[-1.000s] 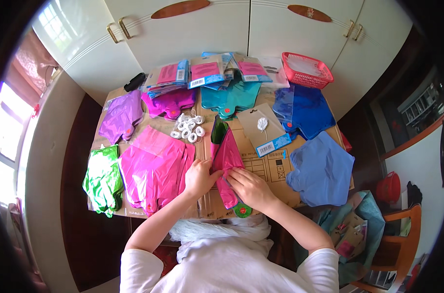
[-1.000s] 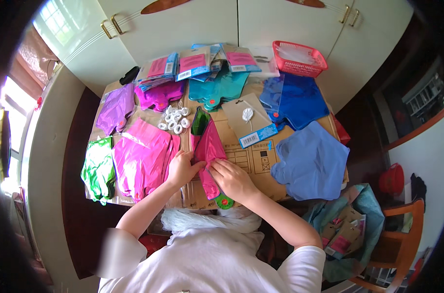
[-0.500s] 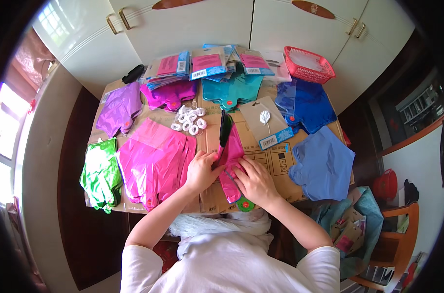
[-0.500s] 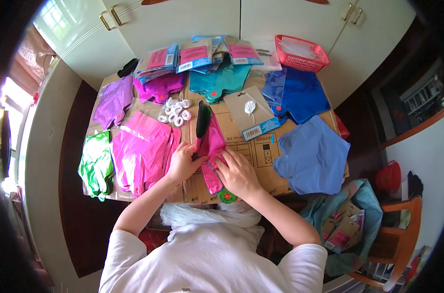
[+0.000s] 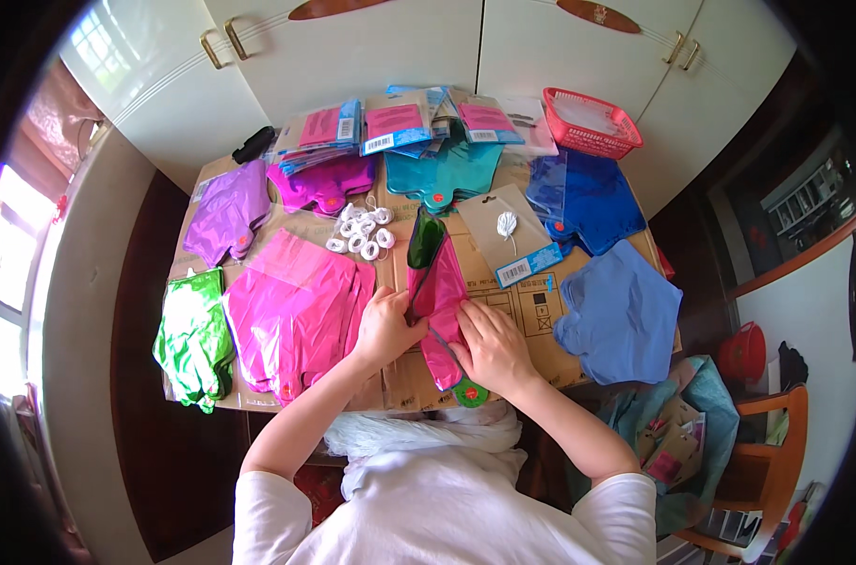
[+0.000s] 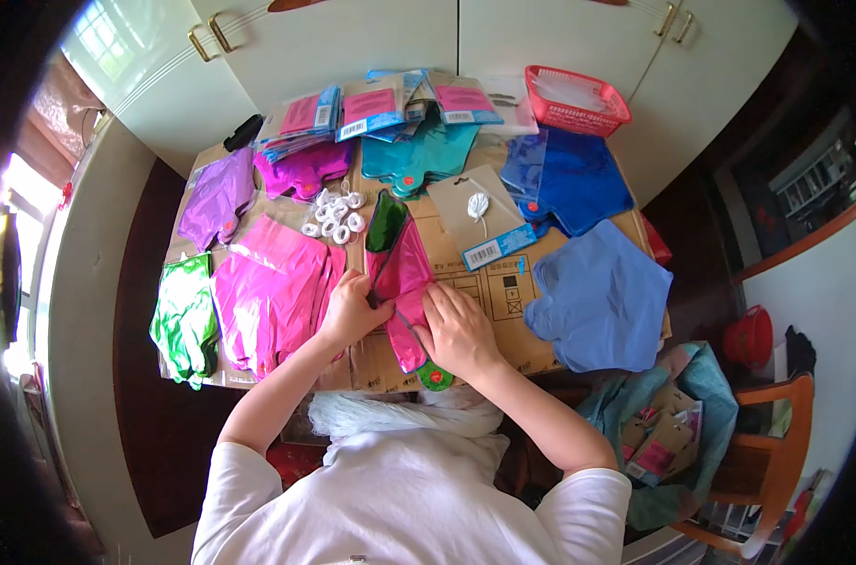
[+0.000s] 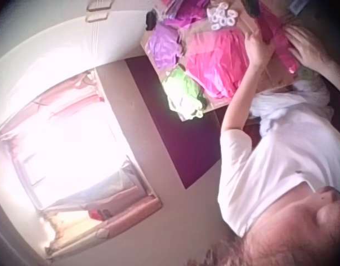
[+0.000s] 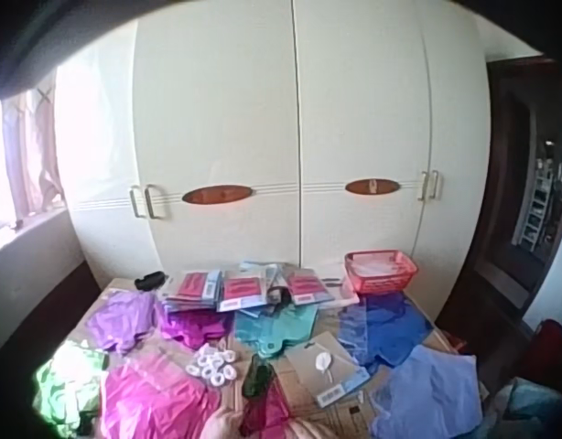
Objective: Folding and packaging colorful decorative items into plastic bags with card headers.
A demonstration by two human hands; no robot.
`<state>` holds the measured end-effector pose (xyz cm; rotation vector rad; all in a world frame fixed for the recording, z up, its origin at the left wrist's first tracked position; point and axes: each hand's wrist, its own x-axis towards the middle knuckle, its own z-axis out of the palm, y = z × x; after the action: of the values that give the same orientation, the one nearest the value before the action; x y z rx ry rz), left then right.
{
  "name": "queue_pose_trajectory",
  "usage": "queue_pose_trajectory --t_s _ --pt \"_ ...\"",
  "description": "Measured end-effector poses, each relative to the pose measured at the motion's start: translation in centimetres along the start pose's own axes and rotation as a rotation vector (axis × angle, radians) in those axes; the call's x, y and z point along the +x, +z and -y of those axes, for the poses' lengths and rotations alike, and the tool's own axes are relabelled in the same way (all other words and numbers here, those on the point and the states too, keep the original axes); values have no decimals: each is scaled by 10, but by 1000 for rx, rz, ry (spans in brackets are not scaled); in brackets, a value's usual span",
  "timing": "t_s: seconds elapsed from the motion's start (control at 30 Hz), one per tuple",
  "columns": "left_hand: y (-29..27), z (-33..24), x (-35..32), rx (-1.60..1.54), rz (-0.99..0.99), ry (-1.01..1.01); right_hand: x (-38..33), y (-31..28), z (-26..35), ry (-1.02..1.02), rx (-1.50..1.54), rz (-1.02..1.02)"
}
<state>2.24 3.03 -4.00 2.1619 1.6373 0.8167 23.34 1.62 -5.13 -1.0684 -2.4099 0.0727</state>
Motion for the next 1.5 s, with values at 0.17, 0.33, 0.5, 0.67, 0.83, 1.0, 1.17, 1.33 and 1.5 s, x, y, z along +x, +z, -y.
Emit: queue_pose_trajectory --t_s 0.17,0.33,0.5,0.67,0.83,1.0,1.17,1.33,1.5 --pt "5 -2 1 -21 -61 -3 0 -1 1 6 2 -7" --pt "6 0 -4 -41 -92 75 0 0 0 3 -13 -22" --pt "2 8 -11 151 -53 317 2 -7 2 29 -19 -32" --pt "-10 9 -13 272 20 509 -3 0 -2 37 -22 -33" --pt "-15 18 -11 340 77 623 -1 -13 1 119 131 -2" --pt "-20 15 -8 380 166 628 3 2 -53 -39 321 33" --pt "-20 14 -15 437 169 615 24 -10 -47 -160 225 -6" --pt "-24 9 -18 506 156 644 24 -2 -55 -341 208 -25" --pt "-27 4 -25 517 166 618 24 -3 -57 -363 159 5"
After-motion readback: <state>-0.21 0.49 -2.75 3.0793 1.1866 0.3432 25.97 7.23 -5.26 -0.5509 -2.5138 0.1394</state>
